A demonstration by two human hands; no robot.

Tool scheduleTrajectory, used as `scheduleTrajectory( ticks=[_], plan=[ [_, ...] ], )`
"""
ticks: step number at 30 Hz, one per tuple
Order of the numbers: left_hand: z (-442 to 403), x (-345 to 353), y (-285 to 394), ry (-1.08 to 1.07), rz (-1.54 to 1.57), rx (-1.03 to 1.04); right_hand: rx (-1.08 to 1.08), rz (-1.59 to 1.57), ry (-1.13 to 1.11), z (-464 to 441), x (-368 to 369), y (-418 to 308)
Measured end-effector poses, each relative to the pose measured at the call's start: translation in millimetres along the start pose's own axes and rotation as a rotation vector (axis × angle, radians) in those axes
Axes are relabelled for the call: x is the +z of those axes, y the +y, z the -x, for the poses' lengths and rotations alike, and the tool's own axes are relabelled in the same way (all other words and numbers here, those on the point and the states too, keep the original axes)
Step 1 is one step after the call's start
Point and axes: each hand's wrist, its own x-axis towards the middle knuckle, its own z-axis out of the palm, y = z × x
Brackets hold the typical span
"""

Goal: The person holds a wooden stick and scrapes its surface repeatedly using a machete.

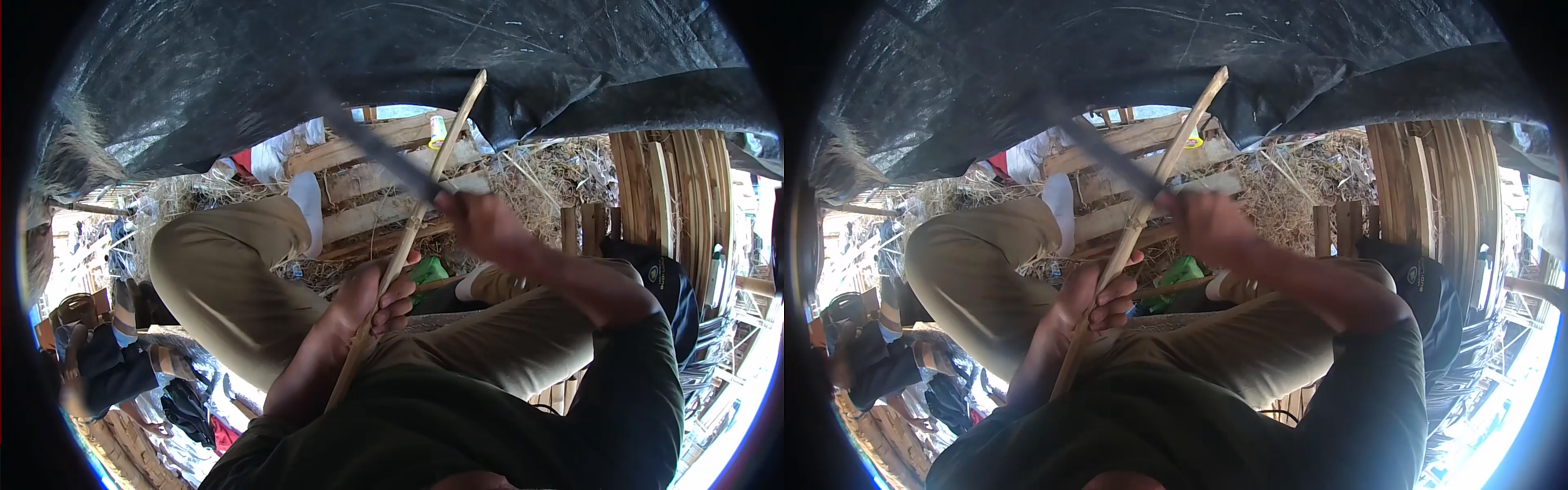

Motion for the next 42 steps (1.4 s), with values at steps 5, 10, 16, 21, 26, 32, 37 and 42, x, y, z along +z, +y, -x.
scheduleTrajectory(
  ticks=[5, 10, 16, 21, 26, 32, 37, 42],
  plan=[
    [3.9, 4.6, -4.4, -0.006, -0.030, 0.034, -0.045, 0.097, -0.067, -1.0, -14.1, -5.0],
    [4.6, 8.7, -4.3, 0.034, -0.105, 0.079, -0.055, 0.156, 0.040, -4.7, -19.3, 18.7],
    [4.8, 9.4, -9.0, -0.029, -0.091, 0.073, 0.093, -0.114, -0.124, 22.7, -13.3, -31.1],
    [-4.2, 12.2, -11.8, 0.083, -0.181, 0.070, 0.209, -0.070, -0.268, 22.9, -30.4, -42.9],
    [-5.7, 15.9, -16.0, 0.090, -0.253, 0.084, 0.268, -0.240, -0.280, 24.8, -23.1, -31.1],
    [-6.8, 17.4, -19.6, 0.068, -0.308, 0.077, 0.382, -0.255, -0.393, 22.5, -32.9, -29.1],
    [-1.6, 27.5, -21.3, 0.052, -0.326, 0.083, 0.588, -0.497, -0.579, 26.0, -47.9, -37.8],
    [0.2, 30.3, -23.4, 0.060, -0.324, 0.111, 0.642, -0.731, -0.626, 36.3, -43.8, -40.0]
  ],
)
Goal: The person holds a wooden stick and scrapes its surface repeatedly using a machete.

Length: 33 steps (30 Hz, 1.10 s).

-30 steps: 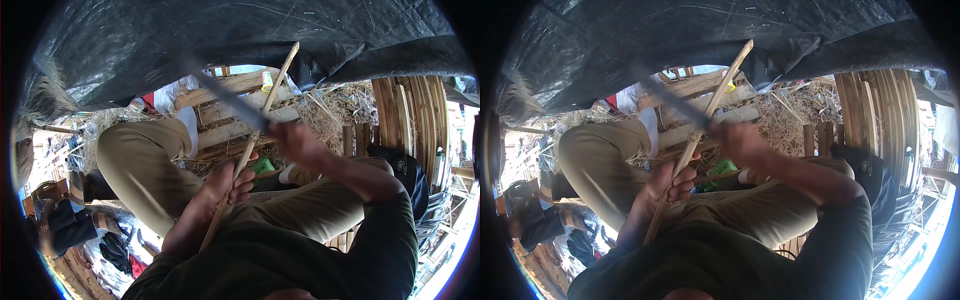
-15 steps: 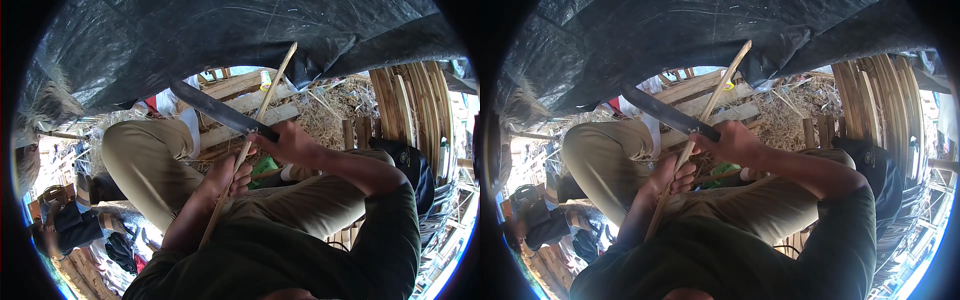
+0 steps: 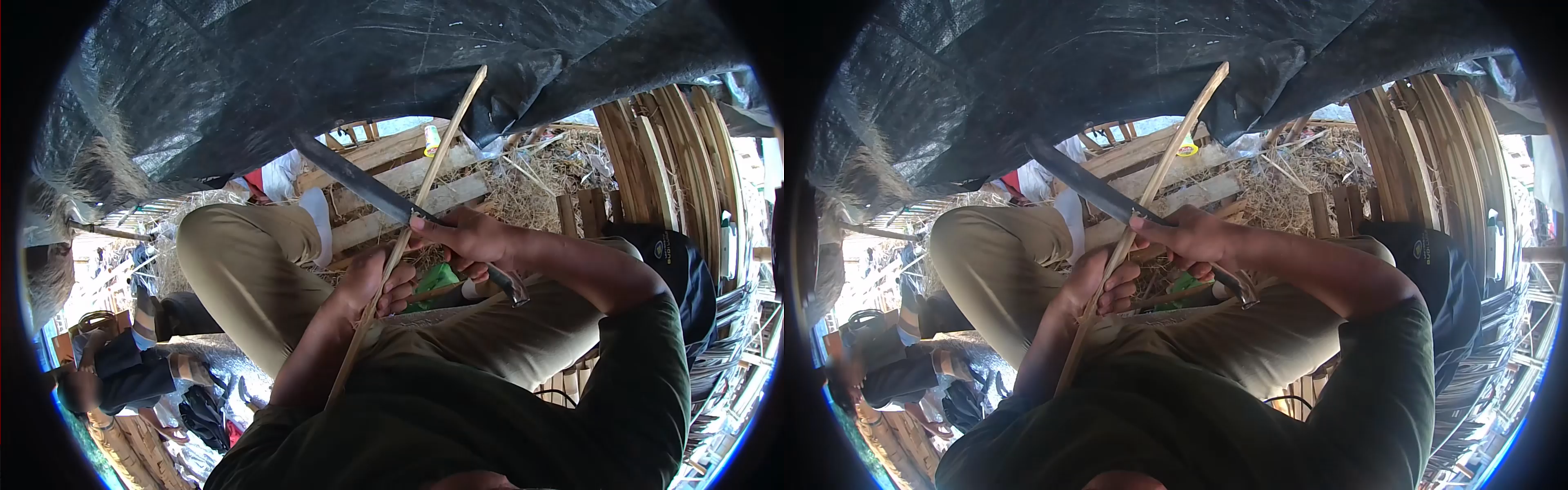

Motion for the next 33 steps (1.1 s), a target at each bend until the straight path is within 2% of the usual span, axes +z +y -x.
scheduleTrajectory(
  ticks=[7, 13, 25, 28, 33],
  plan=[
    [-13.4, -9.1, -2.3, -0.064, 0.055, 0.027, 0.110, -0.239, -0.180, -4.2, 0.5, 10.9],
    [-18.4, -8.2, 2.9, 0.043, -0.040, 0.050, 0.112, -0.202, -0.141, -5.0, 6.7, 11.1],
    [-47.5, -38.6, -5.3, 0.051, -0.070, 0.104, 0.197, -0.170, -0.095, -11.9, 16.8, 17.1],
    [-67.9, -64.0, -12.4, -0.005, 0.001, 0.177, 0.093, -0.027, -0.105, -0.1, 34.4, 14.2],
    [-87.0, -84.4, -12.9, 0.014, -0.054, 0.191, 0.177, -0.168, -0.120, -2.5, 26.3, 21.1]
  ],
)
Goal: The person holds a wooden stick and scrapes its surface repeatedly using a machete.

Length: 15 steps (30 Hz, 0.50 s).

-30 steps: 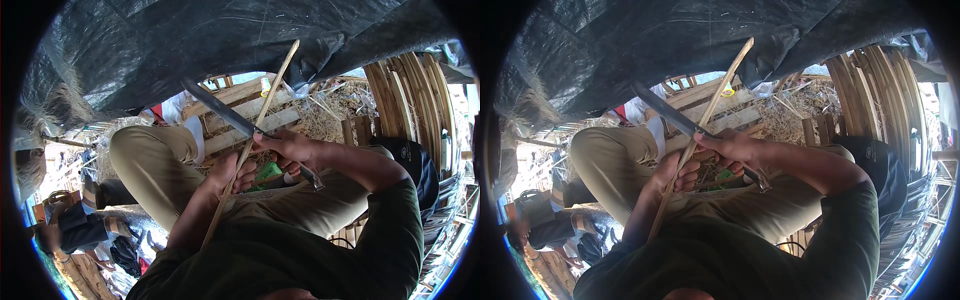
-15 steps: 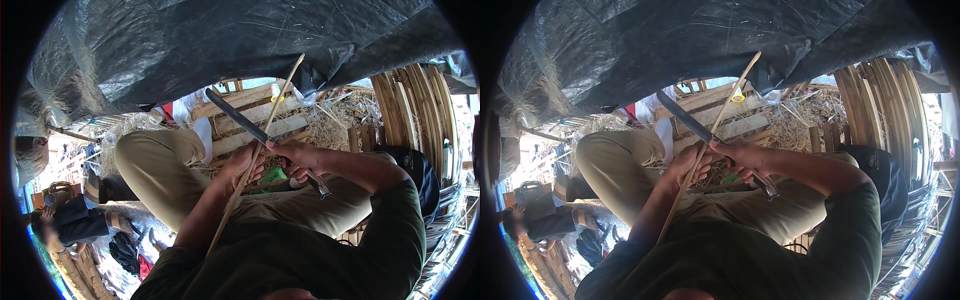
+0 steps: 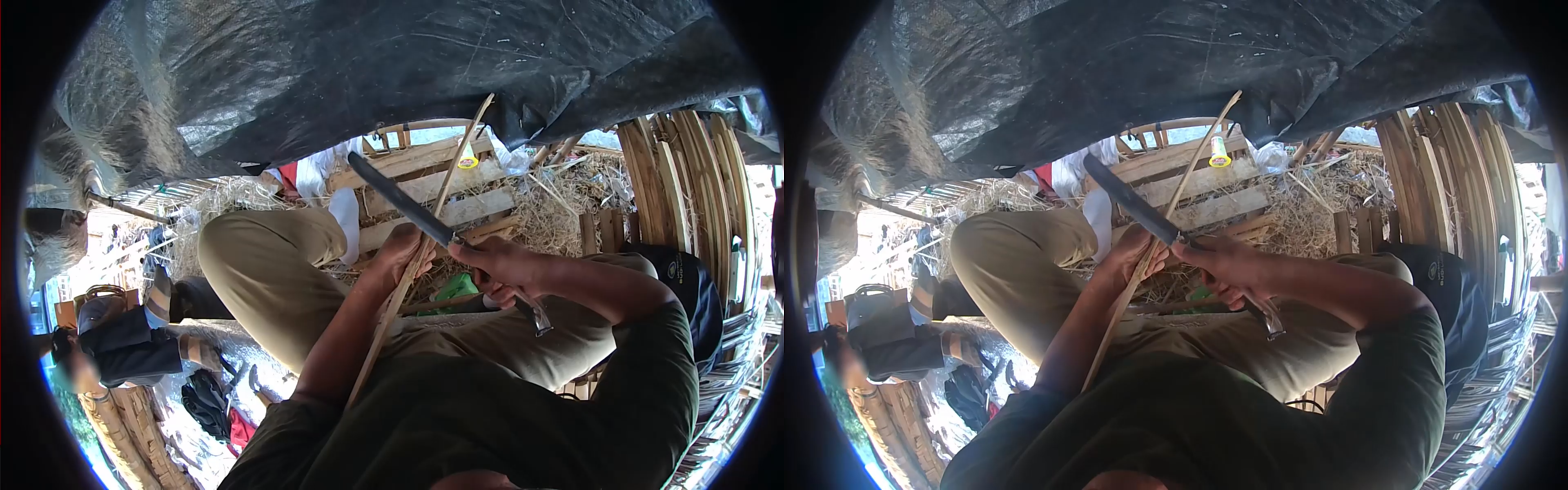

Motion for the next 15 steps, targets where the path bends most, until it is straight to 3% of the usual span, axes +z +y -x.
scheduleTrajectory(
  ticks=[4, 7, 9, 13, 15],
  plan=[
    [-6.7, -1.3, 1.4, 0.063, -0.070, -0.002, 0.013, -0.061, 0.034, 15.7, 2.8, -4.3],
    [-7.2, 4.7, 9.8, 0.110, -0.002, -0.016, -0.188, 0.053, 0.025, 17.3, 2.2, 1.7],
    [2.7, 15.7, 12.9, 0.128, -0.035, -0.015, -0.195, 0.012, 0.079, 17.6, -2.8, -3.3],
    [1.4, -3.4, -3.4, -0.028, 0.081, 0.031, -0.226, 0.031, 0.182, 10.0, -19.5, -8.0],
    [13.2, 3.3, -6.8, 0.003, 0.039, 0.056, -0.243, 0.005, 0.251, 10.3, -20.9, -11.4]
  ],
)
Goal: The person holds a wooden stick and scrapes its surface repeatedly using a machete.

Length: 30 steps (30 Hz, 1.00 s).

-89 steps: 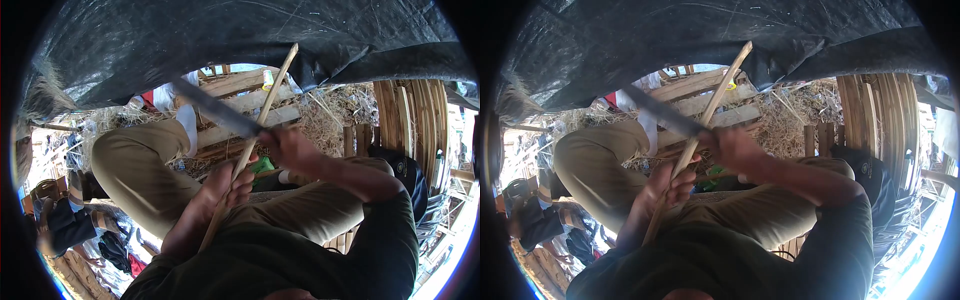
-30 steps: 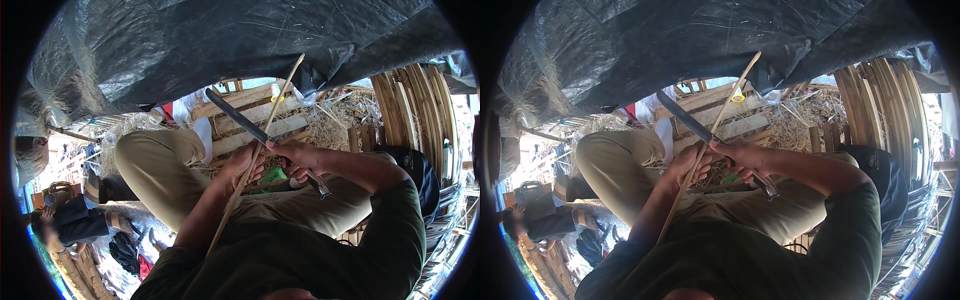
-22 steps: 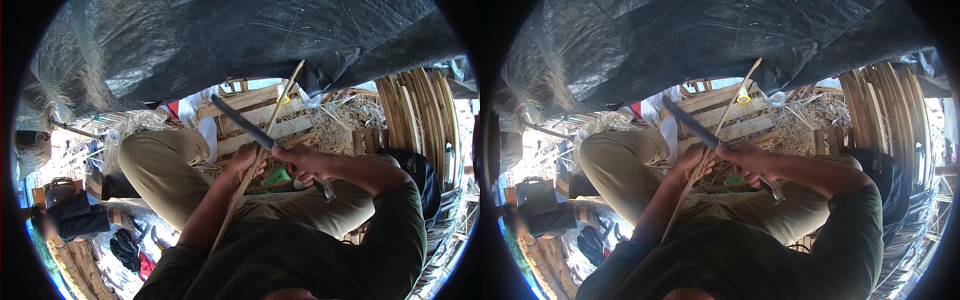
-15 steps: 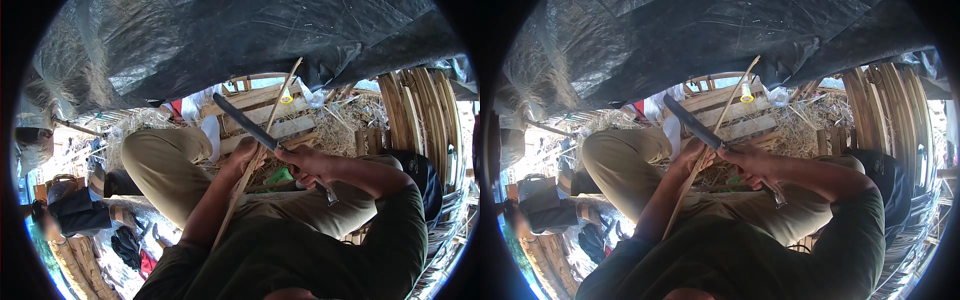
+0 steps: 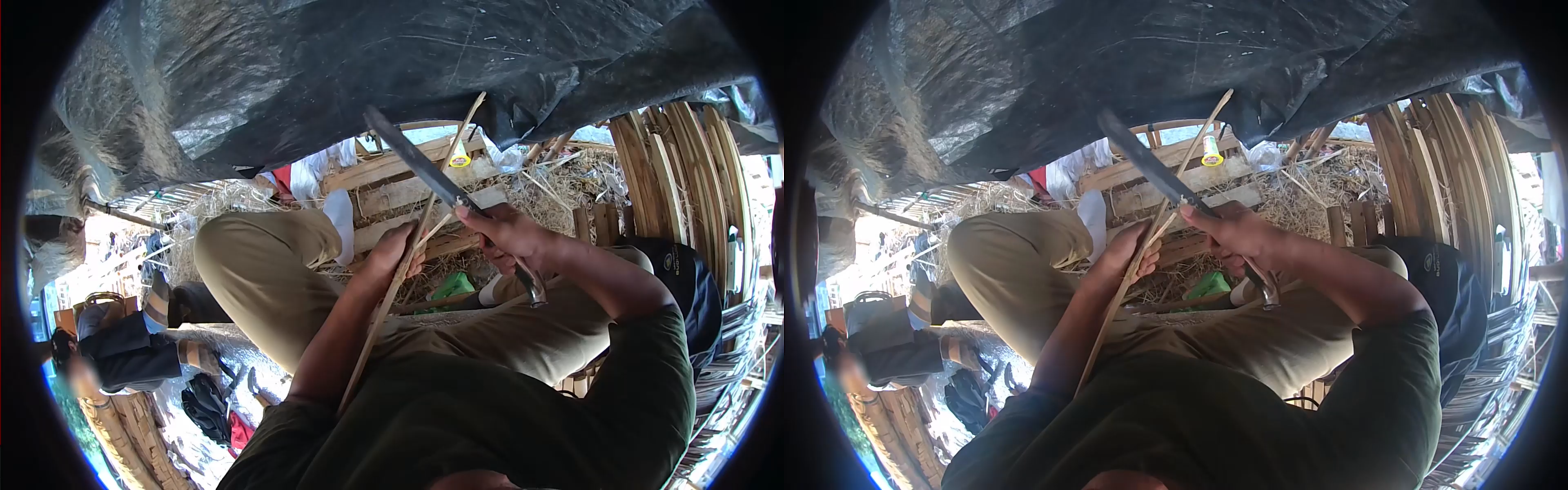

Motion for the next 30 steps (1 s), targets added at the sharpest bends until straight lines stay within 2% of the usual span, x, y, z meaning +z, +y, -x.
scheduleTrajectory(
  ticks=[4, 7, 8, 18, 26, 30],
  plan=[
    [55.1, 14.8, 7.3, 0.008, -0.144, -0.098, 0.047, -0.018, 0.028, -8.8, -8.6, 2.1],
    [76.0, 18.6, -1.6, 0.100, -0.200, -0.055, 0.035, 0.012, 0.014, -11.9, -8.0, 5.1],
    [82.1, 15.6, 1.7, 0.092, -0.227, -0.102, 0.056, 0.018, 0.017, -13.5, -7.6, 6.5],
    [115.3, 24.0, -1.3, 0.118, -0.240, -0.250, 0.129, 0.104, 0.036, -23.3, -8.0, 17.3],
    [157.7, 44.0, 18.8, 0.169, -0.426, -0.252, 0.036, 0.149, -0.020, -32.0, -7.3, 31.3],
    [171.1, 45.8, 24.7, 0.241, -0.268, -0.339, 0.063, 0.188, 0.010, -25.3, -5.3, 28.0]
  ],
)
